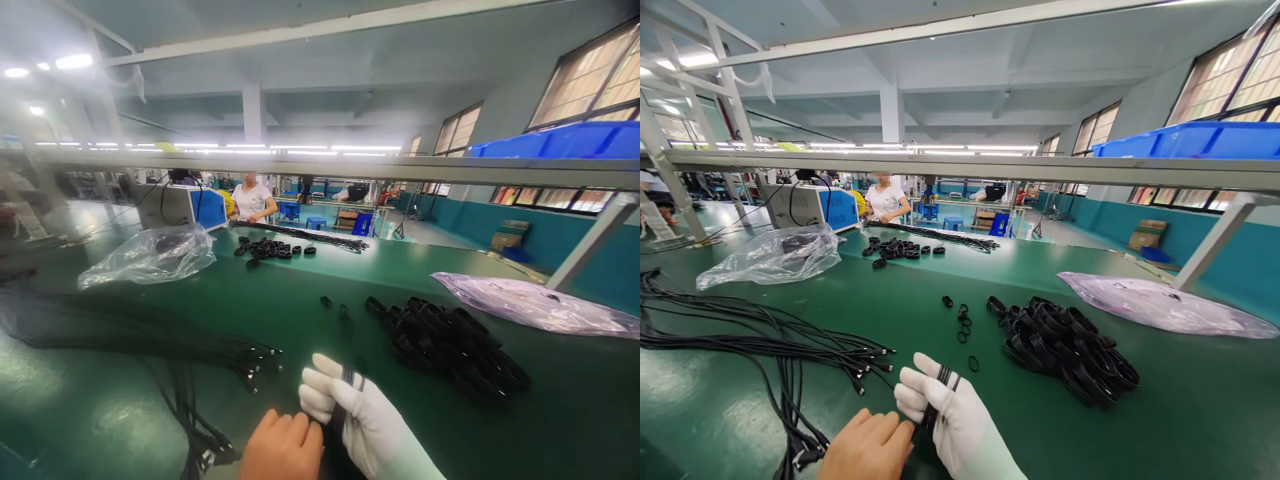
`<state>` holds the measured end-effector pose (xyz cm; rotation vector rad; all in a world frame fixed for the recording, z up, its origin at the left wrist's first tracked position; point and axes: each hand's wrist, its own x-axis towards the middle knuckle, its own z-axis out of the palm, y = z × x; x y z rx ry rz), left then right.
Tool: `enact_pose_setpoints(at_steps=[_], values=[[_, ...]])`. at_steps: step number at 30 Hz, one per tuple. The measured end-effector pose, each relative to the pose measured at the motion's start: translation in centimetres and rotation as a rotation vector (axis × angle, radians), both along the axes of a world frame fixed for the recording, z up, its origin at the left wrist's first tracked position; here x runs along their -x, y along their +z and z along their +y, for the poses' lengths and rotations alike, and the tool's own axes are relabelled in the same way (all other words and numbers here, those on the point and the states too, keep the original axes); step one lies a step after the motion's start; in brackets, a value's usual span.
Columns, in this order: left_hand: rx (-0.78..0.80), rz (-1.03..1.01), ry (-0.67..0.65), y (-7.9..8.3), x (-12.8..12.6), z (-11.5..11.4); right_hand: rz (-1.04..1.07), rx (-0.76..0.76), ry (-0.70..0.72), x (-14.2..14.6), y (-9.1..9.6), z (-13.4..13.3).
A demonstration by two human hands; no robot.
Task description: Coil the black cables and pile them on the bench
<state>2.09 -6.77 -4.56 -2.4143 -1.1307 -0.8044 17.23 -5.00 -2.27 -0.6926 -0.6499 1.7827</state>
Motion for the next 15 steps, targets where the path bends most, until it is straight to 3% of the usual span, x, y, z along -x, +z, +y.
enact_pose_setpoints(at_steps=[3,7,10,15], values=[[-0.103,0.098,-0.177,3.0,1.0,1.4,-0.114,-0.031,0.124,0.3,0.7,-0.5],[0.12,0.206,-0.343,6.6,2.6,3.5,-0.004,-0.117,0.504,0.3,1.1,-0.9],[0.316,0.185,-0.377,7.0,2.9,4.3,-0.004,-0.107,0.569,0.3,-0.2,-0.8],[0.336,0.192,-0.408,7.2,2.3,4.4,0.054,0.021,0.521,0.3,-2.7,-0.6]])
